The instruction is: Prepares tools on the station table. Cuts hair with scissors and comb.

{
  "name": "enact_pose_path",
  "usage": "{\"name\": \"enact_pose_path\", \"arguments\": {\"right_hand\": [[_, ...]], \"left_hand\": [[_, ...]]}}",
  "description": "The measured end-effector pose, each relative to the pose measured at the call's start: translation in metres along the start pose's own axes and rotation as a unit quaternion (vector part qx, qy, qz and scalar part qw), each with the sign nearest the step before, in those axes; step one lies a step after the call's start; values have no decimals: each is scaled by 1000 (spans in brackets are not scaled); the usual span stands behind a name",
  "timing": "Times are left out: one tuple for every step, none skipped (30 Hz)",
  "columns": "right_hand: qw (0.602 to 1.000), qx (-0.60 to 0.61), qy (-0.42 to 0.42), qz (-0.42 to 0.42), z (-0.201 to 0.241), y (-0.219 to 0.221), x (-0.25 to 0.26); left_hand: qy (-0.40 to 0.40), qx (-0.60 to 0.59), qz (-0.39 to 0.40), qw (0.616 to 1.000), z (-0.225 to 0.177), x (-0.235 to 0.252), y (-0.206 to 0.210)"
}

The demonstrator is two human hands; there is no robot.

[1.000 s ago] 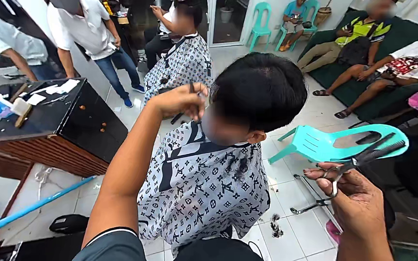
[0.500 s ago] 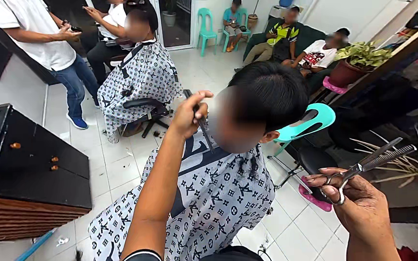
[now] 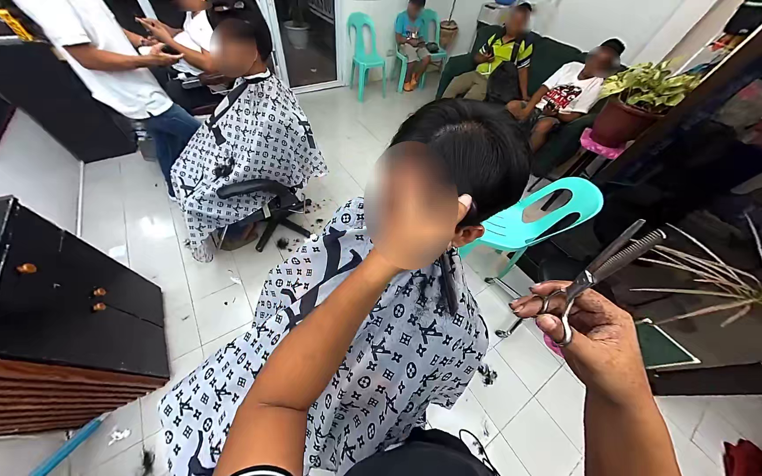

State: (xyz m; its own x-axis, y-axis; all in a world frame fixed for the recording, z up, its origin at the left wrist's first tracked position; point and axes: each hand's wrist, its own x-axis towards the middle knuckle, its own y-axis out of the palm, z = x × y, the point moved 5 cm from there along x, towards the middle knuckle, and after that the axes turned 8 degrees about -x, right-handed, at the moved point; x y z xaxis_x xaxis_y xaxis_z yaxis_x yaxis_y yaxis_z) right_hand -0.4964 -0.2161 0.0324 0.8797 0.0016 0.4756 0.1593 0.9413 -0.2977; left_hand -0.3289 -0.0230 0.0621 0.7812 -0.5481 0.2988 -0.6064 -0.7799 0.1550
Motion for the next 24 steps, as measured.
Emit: {"name": "enact_pose_path", "arguments": {"right_hand": [[1000,11,-6,9,-5,-3,3],[1000,23,-12,17,-11,-6,6],[999,35,-15,25,-17,-10,9],[998,43,-16,33,-22,-15,12],[998,47,-16,41,-27,-20,17],[997,51,-16,50,-31,-26,20],[997,54,-17,60,-36,-33,23],[996,56,-19,69,-41,-39,26],[996,54,-21,75,-45,-46,30],[995,51,-21,77,-49,-52,33],[996,48,-22,77,-52,-58,35],[996,45,-22,74,-55,-62,37],[996,42,-19,71,-57,-65,38],[997,38,-12,66,-57,-67,38],[998,32,-3,56,-56,-68,37],[999,19,8,41,-54,-69,36],[1000,-4,14,22,-51,-70,35],[999,-35,16,4,-47,-71,35],[998,-66,15,-11,-42,-72,35],[995,-95,12,-23,-37,-73,36],[992,-123,6,-32,-32,-73,38],[987,-156,-2,-41,-27,-74,40],[979,-197,-12,-49,-22,-74,44],[967,-246,-24,-54,-18,-73,48]], "left_hand": [[6,-5,0,1000,2,-7,11],[2,-13,1,1000,7,-13,19],[-3,-17,0,1000,15,-19,26],[-8,-20,-5,1000,23,-26,32],[-14,-13,-5,1000,31,-31,34],[-25,-7,1,1000,39,-36,35],[-39,4,19,999,46,-43,34],[-54,24,46,997,51,-51,33],[-71,42,68,994,53,-60,27],[-79,48,71,993,52,-68,19],[-73,40,48,995,48,-75,4],[-54,8,7,999,41,-78,-17],[-23,-46,-43,998,32,-78,-40],[12,-96,-75,992,22,-76,-64],[47,-137,-89,985,13,-73,-87],[72,-166,-91,979,7,-67,-108],[83,-187,-85,975,4,-60,-125],[83,-200,-71,974,4,-52,-138],[74,-208,-57,974,6,-44,-146],[61,-218,-38,973,9,-37,-151],[48,-226,-15,973,12,-30,-153],[35,-231,4,972,14,-22,-154],[22,-229,19,973,14,-15,-153],[8,-221,32,975,14,-8,-150]]}}
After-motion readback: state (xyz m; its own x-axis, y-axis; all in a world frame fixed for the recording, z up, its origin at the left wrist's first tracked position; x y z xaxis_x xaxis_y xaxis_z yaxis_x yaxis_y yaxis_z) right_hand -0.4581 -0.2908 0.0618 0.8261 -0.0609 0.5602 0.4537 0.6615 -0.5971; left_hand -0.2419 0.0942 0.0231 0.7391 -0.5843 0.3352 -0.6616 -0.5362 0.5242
